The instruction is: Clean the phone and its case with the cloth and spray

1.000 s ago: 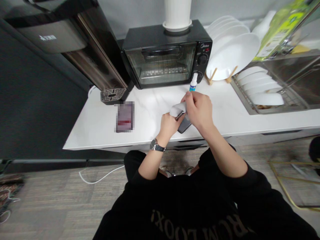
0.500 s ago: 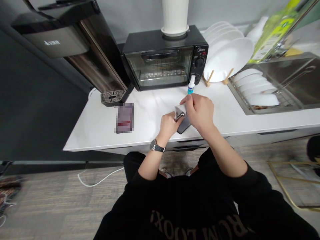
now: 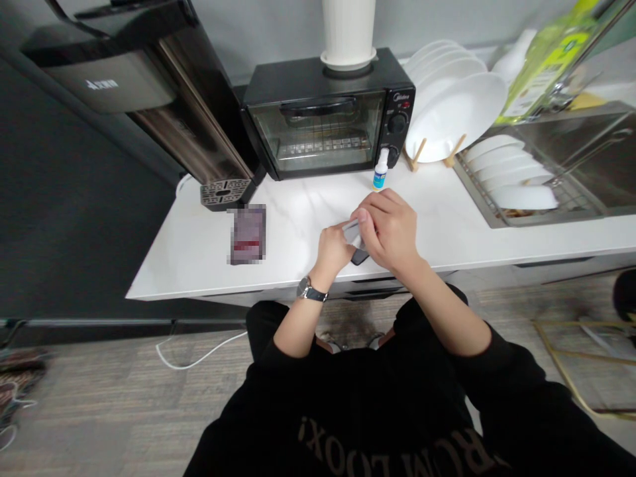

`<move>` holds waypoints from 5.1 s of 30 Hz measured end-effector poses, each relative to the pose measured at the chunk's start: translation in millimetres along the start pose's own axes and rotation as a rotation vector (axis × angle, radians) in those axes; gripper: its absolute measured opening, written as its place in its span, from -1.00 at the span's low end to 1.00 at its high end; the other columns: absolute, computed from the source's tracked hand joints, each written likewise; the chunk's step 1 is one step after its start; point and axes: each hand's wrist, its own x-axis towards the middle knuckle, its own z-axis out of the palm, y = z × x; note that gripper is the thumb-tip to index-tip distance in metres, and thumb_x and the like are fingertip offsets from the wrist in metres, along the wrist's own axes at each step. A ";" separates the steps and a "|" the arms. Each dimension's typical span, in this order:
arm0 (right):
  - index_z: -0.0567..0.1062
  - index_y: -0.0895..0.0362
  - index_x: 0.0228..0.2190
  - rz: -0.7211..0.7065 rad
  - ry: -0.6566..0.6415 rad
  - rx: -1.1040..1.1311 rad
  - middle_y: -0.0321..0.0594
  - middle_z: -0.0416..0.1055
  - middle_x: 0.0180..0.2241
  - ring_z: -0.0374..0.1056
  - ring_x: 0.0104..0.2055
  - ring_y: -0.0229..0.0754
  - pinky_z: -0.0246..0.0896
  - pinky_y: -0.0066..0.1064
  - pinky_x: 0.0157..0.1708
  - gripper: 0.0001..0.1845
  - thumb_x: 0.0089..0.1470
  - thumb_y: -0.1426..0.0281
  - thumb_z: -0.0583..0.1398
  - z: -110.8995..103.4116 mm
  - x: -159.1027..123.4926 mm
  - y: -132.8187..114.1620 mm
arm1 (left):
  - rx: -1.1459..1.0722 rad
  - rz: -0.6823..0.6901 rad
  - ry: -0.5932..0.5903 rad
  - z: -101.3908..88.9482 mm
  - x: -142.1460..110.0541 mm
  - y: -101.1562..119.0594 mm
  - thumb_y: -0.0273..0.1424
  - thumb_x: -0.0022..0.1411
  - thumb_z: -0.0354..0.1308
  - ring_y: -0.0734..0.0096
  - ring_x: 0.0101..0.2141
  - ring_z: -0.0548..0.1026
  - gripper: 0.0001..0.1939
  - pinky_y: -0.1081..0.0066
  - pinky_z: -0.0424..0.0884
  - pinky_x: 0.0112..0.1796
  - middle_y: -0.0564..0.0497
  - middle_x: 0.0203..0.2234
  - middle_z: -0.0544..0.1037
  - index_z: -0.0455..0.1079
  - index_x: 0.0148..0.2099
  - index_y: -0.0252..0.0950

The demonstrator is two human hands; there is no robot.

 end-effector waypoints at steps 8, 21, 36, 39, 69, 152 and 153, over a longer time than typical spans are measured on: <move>0.46 0.06 -0.53 0.372 0.049 0.264 -0.25 0.39 -0.56 0.29 -0.48 -0.18 0.06 -0.26 -0.39 -0.34 0.49 0.08 -0.11 3.3 0.7 10.0 | 0.031 -0.023 -0.006 1.1 1.6 -0.1 -0.37 0.39 0.25 0.21 -0.35 0.66 -0.79 0.38 0.38 -0.34 -0.09 -0.43 0.67 0.56 -0.34 -0.28; 0.45 0.05 -0.55 0.393 0.055 0.297 -0.24 0.37 -0.58 0.32 -0.49 -0.19 0.14 -0.27 -0.39 -0.20 0.48 -0.06 -0.24 6.0 -8.5 17.4 | -0.087 0.020 -0.005 -6.3 2.2 9.0 -0.42 0.42 0.22 0.26 -0.27 0.69 -0.85 0.41 0.40 -0.30 -0.05 -0.31 0.73 0.63 -0.20 -0.25; 0.55 0.07 -0.55 0.438 -0.046 0.249 -0.17 0.45 -0.56 0.38 -0.43 -0.13 0.17 -0.23 -0.34 -0.17 0.47 -0.07 -0.19 -5.0 -5.7 18.9 | -0.091 0.016 0.003 -9.1 1.6 11.6 -0.45 0.39 0.25 0.22 -0.21 0.70 -0.83 0.41 0.42 -0.27 -0.09 -0.23 0.75 0.67 -0.07 -0.26; 0.58 0.06 -0.55 0.568 -0.111 0.411 -0.22 0.45 -0.61 0.40 -0.47 -0.14 0.19 -0.28 -0.38 -0.16 0.44 -0.14 -0.14 -7.3 -7.0 16.3 | -0.079 -0.015 -0.012 -8.5 1.4 12.1 -0.42 0.38 0.28 0.22 -0.24 0.70 -0.84 0.41 0.43 -0.26 -0.08 -0.25 0.75 0.68 -0.06 -0.26; 0.49 0.04 -0.45 0.497 0.231 0.410 -0.21 0.48 -0.44 0.44 -0.32 -0.12 0.31 -0.22 -0.23 -0.39 0.49 0.09 -0.12 9.2 -41.5 3.9 | -0.060 0.048 -0.089 -12.7 -1.3 17.1 -0.55 0.35 0.22 0.14 0.03 0.69 -0.56 0.33 0.58 -0.03 -0.03 0.09 0.68 0.60 0.21 -0.13; 0.63 0.10 0.01 -0.221 -0.381 -0.082 -0.08 0.68 -0.04 0.59 -0.01 -0.01 0.39 -0.12 0.10 -0.56 0.43 0.06 0.14 -41.4 -38.5 3.5 | -0.148 0.118 -0.162 -18.7 -4.2 10.8 -0.58 0.25 0.30 0.18 0.20 0.59 -0.41 0.34 0.53 0.13 0.01 0.20 0.60 0.53 0.29 -0.10; 0.62 0.09 0.04 -0.228 -0.393 -0.081 -0.08 0.68 0.00 0.59 0.03 0.00 0.40 -0.11 0.13 -0.57 0.43 0.07 0.15 -44.4 -43.8 6.4 | -0.120 0.121 -0.167 -18.1 -4.4 11.2 -0.63 0.25 0.27 0.20 0.18 0.60 -0.39 0.33 0.54 0.10 0.03 0.21 0.60 0.52 0.29 -0.08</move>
